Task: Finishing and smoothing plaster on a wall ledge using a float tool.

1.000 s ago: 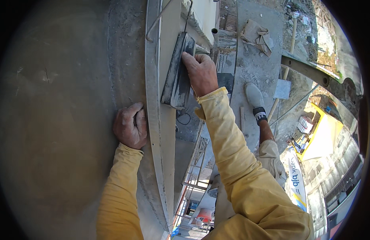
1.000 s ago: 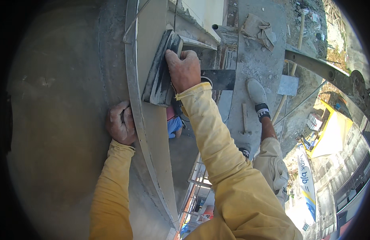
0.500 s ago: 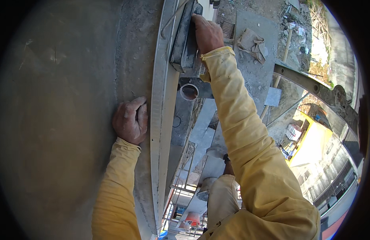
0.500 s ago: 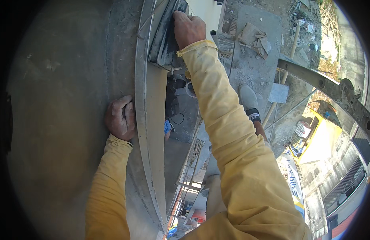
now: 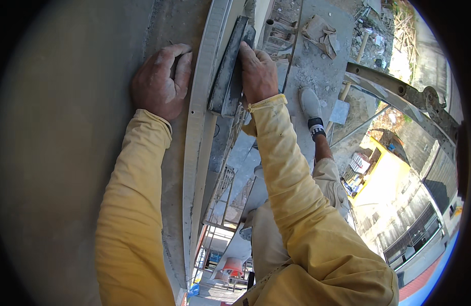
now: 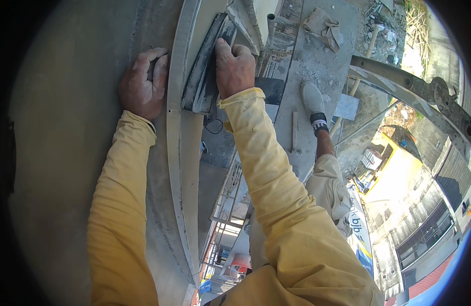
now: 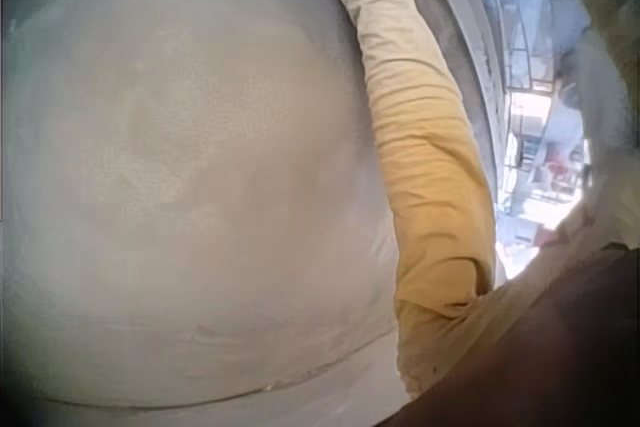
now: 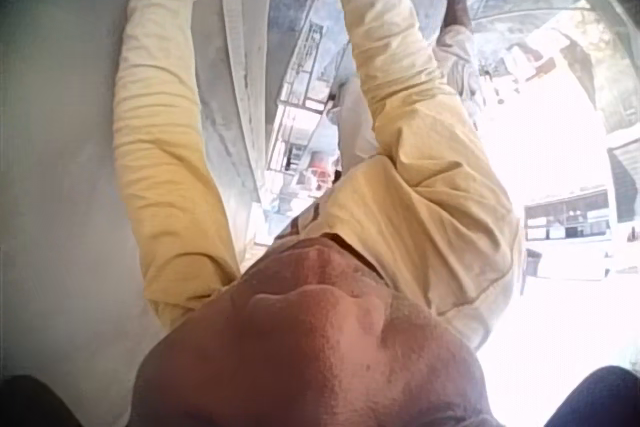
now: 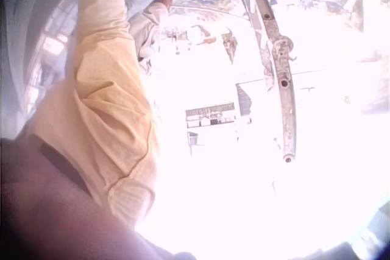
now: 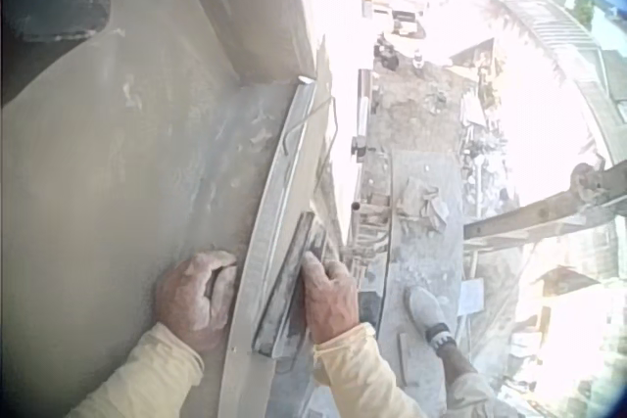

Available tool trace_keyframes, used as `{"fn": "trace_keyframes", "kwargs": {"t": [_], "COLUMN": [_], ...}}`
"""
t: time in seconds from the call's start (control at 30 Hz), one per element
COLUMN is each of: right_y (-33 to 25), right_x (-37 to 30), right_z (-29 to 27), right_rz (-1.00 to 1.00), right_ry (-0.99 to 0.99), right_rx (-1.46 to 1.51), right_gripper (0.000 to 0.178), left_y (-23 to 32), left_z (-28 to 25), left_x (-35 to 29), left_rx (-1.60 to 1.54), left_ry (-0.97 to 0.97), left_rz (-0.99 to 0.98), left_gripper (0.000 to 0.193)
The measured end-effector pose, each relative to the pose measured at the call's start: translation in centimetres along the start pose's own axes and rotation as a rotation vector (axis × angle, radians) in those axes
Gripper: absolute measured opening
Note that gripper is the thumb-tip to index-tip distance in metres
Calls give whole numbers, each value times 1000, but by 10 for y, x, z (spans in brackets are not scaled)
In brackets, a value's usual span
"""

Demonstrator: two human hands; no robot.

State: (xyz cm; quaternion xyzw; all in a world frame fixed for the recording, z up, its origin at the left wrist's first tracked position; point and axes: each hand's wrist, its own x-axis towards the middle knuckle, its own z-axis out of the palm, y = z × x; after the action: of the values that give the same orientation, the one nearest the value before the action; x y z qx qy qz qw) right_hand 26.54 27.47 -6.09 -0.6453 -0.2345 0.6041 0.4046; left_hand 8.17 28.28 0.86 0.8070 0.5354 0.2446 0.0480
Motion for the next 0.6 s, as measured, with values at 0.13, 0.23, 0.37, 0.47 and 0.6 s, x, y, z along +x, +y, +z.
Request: {"fn": "trace_keyframes", "kwargs": {"t": [0.13,0.23,0.37,0.47,0.6], "right_y": [74,119,199,225,193], "right_x": [-112,-201,-324,-362,-298], "right_z": [7,3,17,25,27], "right_rz": [77,224,415,497,345], "right_ry": [37,-41,-99,-39,41], "right_rx": [55,18,112,166,213], "right_gripper": [46,38,36,37,36], "left_y": [3,-1,1,0,1], "left_z": [5,13,4,6,4], "left_x": [-1,-1,0,2,-2], "left_rx": [11,15,15,7,-4], "left_ry": [-24,-3,-15,41,29], "left_rz": [-35,-5,-10,29,19], "left_gripper": [17,18,20,13,13]}}
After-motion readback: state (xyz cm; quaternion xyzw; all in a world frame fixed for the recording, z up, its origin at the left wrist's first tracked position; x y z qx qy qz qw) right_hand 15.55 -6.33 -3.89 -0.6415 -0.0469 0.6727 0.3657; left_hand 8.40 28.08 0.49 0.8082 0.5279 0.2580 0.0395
